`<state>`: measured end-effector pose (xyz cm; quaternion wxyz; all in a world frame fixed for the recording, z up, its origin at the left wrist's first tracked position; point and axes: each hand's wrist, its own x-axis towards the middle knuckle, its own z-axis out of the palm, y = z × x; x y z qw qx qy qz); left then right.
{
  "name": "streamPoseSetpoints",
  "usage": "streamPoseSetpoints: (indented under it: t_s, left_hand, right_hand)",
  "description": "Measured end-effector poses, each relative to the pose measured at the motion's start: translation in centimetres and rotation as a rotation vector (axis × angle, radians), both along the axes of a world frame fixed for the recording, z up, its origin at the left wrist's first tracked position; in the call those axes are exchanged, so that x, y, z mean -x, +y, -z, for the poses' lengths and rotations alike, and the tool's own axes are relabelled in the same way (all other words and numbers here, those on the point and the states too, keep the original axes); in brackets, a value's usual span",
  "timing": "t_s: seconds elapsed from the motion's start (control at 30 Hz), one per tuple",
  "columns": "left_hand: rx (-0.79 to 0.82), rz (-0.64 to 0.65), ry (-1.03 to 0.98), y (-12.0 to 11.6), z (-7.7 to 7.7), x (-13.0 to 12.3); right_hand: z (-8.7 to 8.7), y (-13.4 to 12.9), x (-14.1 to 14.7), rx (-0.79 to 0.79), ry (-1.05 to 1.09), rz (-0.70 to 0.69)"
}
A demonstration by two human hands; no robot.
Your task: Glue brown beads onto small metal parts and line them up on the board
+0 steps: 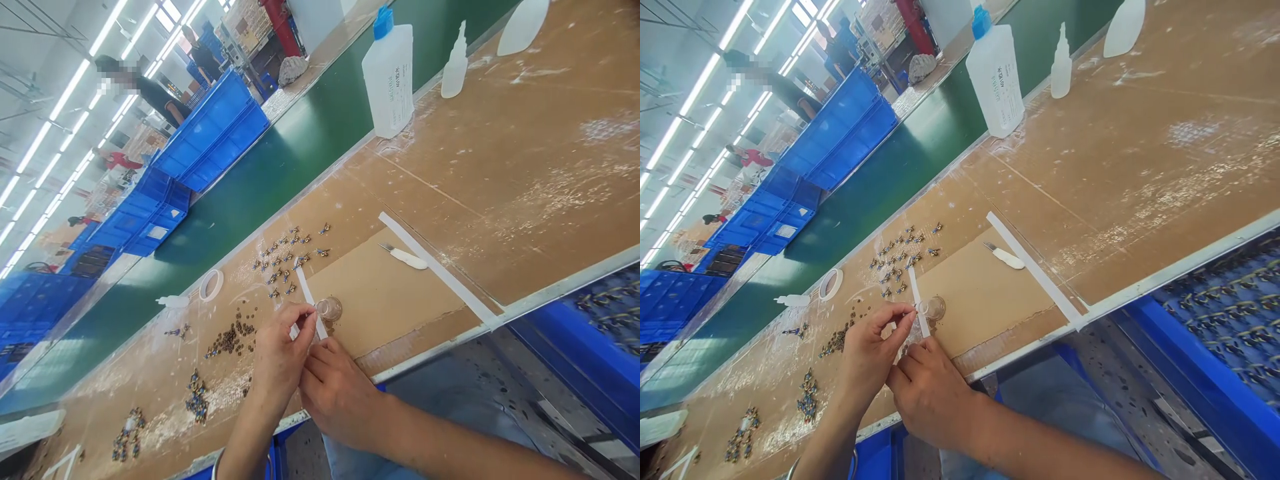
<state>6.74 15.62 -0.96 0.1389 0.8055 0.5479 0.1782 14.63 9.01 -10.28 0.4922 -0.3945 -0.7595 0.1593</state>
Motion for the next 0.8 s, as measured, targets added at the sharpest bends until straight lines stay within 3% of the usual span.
streamPoseSetpoints:
  t_s: [0.27, 0.5, 0.8]
  left_hand:
    - [0.094, -0.065, -0.120, -0.2, -0.2, 0.2]
    - [0.223, -0.354, -0.538, -3.1, -0.1, 3.3]
    - [0.239, -0.670, -0.800, -7.5, 2.8, 9.1]
  right_hand:
    - [-0.1, -0.1, -0.1, 0.004, 0.001, 0.003]
    - [-0.5, -0.3, -0.5, 0.044, 0.034, -0.043]
    - [-0.3, -0.6, -0.7, 0.058, 0.094, -0.137]
